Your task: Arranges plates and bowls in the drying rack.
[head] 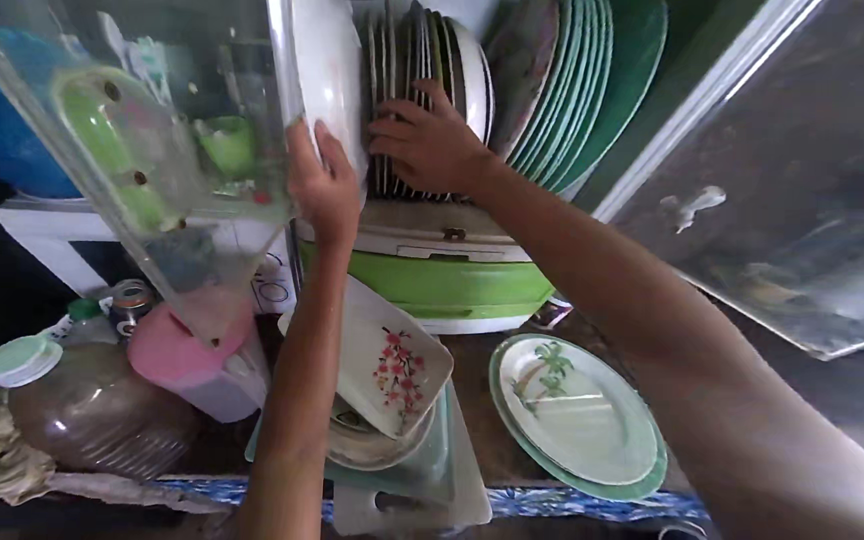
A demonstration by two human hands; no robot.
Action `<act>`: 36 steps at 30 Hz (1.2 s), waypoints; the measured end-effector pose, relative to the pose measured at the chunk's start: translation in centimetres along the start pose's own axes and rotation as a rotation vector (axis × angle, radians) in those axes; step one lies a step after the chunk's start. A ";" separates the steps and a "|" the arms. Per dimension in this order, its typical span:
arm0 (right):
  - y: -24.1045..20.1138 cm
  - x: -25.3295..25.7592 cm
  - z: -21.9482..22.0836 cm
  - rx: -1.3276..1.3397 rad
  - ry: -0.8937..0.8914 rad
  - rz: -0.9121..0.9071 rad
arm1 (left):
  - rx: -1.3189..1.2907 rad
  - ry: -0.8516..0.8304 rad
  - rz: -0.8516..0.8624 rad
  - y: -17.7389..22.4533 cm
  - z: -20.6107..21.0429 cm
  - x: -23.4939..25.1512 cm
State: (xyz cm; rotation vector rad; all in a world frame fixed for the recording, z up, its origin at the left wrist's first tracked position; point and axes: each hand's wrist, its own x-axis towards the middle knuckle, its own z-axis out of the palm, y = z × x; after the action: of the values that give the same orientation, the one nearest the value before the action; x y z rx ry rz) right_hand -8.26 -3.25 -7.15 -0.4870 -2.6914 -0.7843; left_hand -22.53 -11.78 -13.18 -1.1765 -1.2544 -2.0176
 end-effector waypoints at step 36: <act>-9.2 -57.3 5.3 0.939 -0.399 1.717 | 0.041 -1.419 -1.082 19.2 -1.5 -37.5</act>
State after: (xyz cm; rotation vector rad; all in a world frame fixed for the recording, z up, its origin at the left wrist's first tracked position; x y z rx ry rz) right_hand 38.64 -21.11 -36.80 -2.1266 -1.4546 1.0057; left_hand 10.47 -23.29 -36.67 -2.3693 -3.0650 -1.4189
